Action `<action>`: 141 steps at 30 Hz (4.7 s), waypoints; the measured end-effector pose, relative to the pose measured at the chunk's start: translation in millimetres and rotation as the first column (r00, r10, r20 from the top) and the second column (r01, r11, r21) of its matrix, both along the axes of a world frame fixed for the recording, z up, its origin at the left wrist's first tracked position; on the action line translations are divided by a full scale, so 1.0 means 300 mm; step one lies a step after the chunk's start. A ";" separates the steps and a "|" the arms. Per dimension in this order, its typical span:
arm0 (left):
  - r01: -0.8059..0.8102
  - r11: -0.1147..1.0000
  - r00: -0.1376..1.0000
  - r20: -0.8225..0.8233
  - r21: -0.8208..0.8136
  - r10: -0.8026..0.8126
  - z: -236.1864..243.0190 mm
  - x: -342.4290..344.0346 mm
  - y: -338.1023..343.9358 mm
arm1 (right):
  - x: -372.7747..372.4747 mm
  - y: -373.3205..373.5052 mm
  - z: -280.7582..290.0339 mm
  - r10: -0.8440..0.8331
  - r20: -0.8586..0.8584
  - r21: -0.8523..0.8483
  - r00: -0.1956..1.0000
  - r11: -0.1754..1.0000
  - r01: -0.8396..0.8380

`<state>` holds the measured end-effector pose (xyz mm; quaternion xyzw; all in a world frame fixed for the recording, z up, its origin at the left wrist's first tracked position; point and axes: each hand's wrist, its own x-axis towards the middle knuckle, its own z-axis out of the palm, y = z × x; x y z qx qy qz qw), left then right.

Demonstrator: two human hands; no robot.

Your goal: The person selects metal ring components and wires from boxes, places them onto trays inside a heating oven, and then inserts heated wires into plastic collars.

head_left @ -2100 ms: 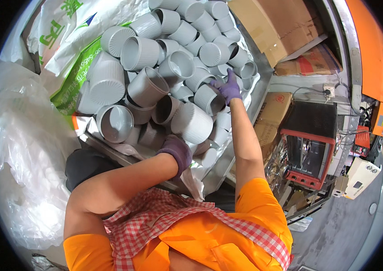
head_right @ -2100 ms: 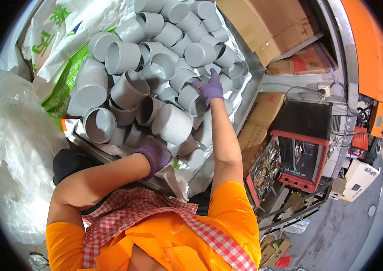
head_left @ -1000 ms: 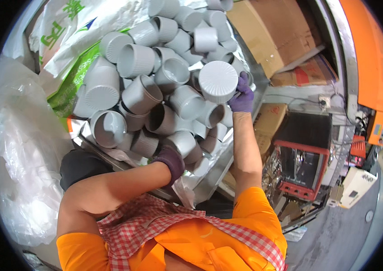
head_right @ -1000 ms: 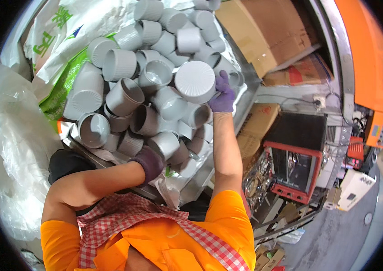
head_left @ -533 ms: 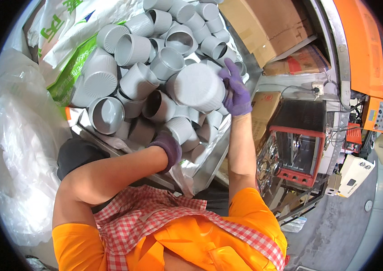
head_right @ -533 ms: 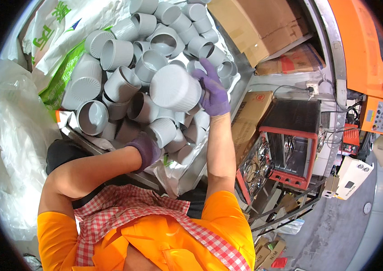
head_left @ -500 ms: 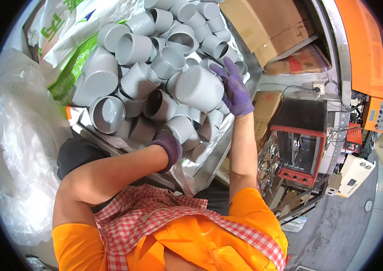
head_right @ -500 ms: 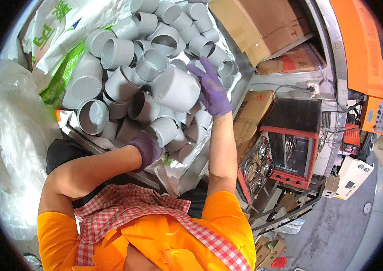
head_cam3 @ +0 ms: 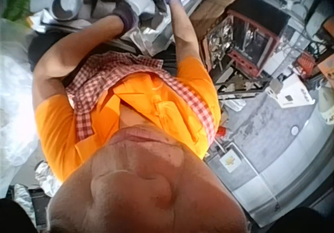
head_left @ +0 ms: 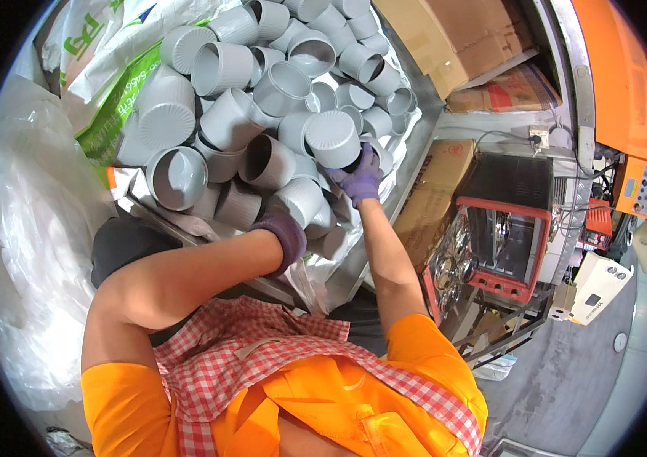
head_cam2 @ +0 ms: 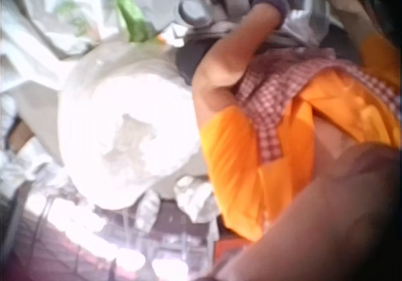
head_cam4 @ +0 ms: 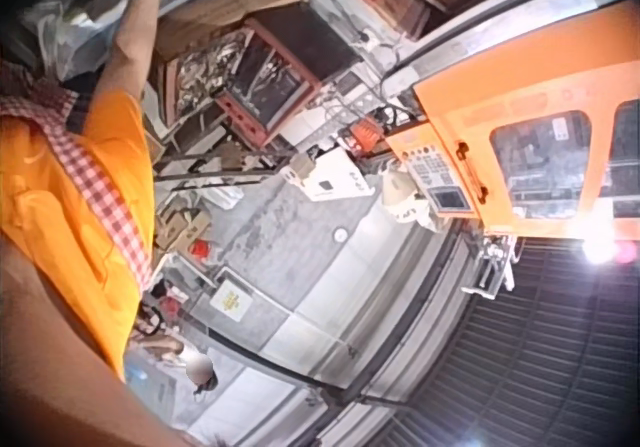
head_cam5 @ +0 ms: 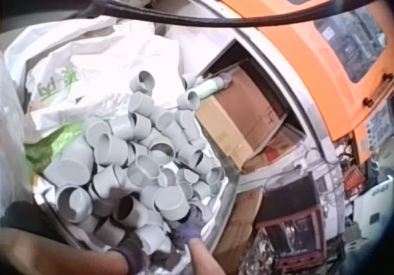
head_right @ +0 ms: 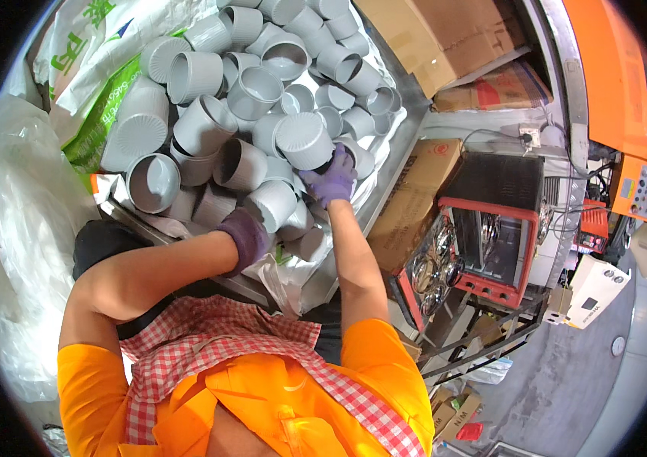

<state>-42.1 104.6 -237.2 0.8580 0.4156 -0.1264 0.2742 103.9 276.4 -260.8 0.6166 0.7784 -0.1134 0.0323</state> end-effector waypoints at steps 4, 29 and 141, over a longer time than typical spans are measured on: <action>0.091 0.995 0.995 -0.036 0.030 -0.090 0.048 -0.005 -0.008 | 0.016 -0.082 -0.017 0.047 0.023 0.133 0.999 0.990 -0.049; -0.200 0.962 0.978 0.015 -0.185 0.206 0.079 -0.138 0.156 | -0.444 0.872 0.118 0.212 -0.265 0.092 0.941 0.977 -0.194; -0.264 0.959 0.961 0.052 -0.103 0.270 0.167 -0.198 0.118 | -0.059 0.330 0.051 0.119 -0.145 -0.551 0.982 0.815 -0.180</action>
